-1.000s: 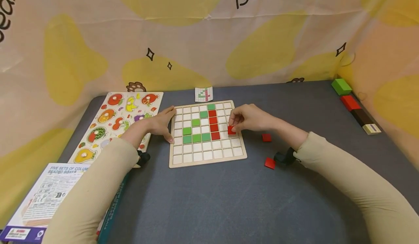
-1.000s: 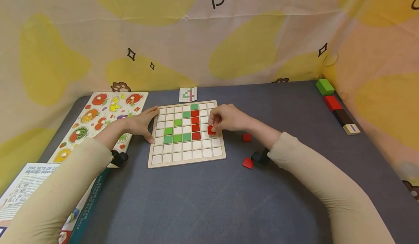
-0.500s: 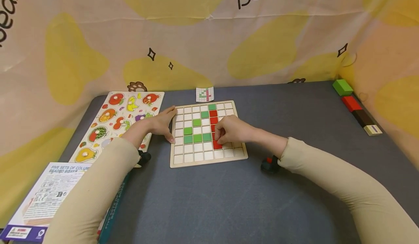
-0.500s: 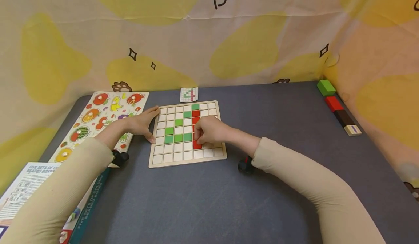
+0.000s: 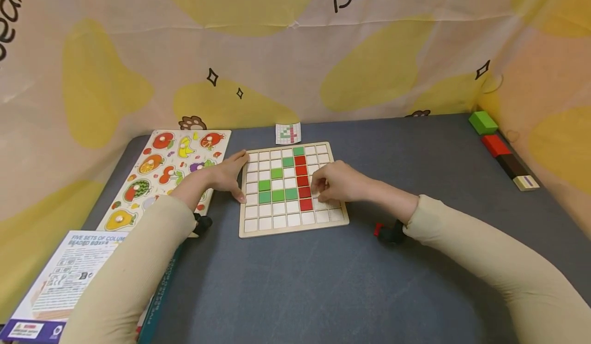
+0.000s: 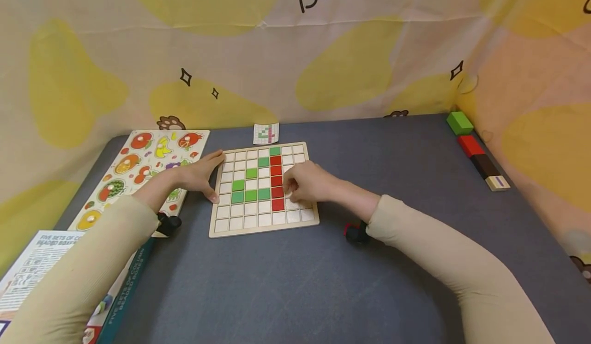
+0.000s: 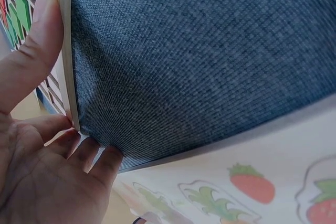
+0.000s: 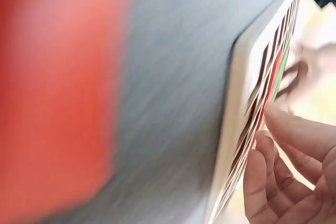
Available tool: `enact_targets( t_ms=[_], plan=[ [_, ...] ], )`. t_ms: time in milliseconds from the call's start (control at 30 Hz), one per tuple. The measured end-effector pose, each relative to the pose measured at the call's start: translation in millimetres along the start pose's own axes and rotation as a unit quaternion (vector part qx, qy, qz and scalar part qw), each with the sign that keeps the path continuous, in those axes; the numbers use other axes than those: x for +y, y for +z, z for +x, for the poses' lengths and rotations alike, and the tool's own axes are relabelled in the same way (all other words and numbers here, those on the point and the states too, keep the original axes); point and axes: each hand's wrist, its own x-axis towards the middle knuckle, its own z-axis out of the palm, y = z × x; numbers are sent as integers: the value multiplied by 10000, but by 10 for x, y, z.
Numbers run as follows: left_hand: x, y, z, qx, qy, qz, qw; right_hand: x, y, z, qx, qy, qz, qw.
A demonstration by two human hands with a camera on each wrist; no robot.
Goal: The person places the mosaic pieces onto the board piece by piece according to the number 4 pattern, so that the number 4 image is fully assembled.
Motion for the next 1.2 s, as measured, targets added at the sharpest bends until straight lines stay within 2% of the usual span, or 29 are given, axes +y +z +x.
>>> enact_targets(
  t_ms=[133,300,433,533,633,767,933,1067,1200],
  plan=[
    [2,-8,-9,-16,0,38,10000,239,-146,-152,-5,194,153,9997],
    [-8,-5,-13,-31,-8,44,10000,632,-381,-360,-679,443,566,9951],
    [-17,3,-15,-44,-3,41,10000,940,-536,-500,-1475,692,1442,9760],
    [-26,8,-11,-36,38,34,10000,1094,-593,-581,-1860,770,1979,9593],
    [-37,12,-3,-19,66,43,10000,1157,-603,-633,-1976,605,2032,9571],
    [-40,12,8,1,80,64,9999,1140,-563,-662,-1863,383,1664,9675],
    [-27,2,13,6,91,65,9999,1072,-499,-656,-1418,265,1154,9828],
    [-22,-1,16,-9,62,93,9999,1019,-473,-624,-918,398,730,9923],
    [-17,4,27,-10,39,115,9999,931,-449,-559,-496,610,615,9950]
  ],
)
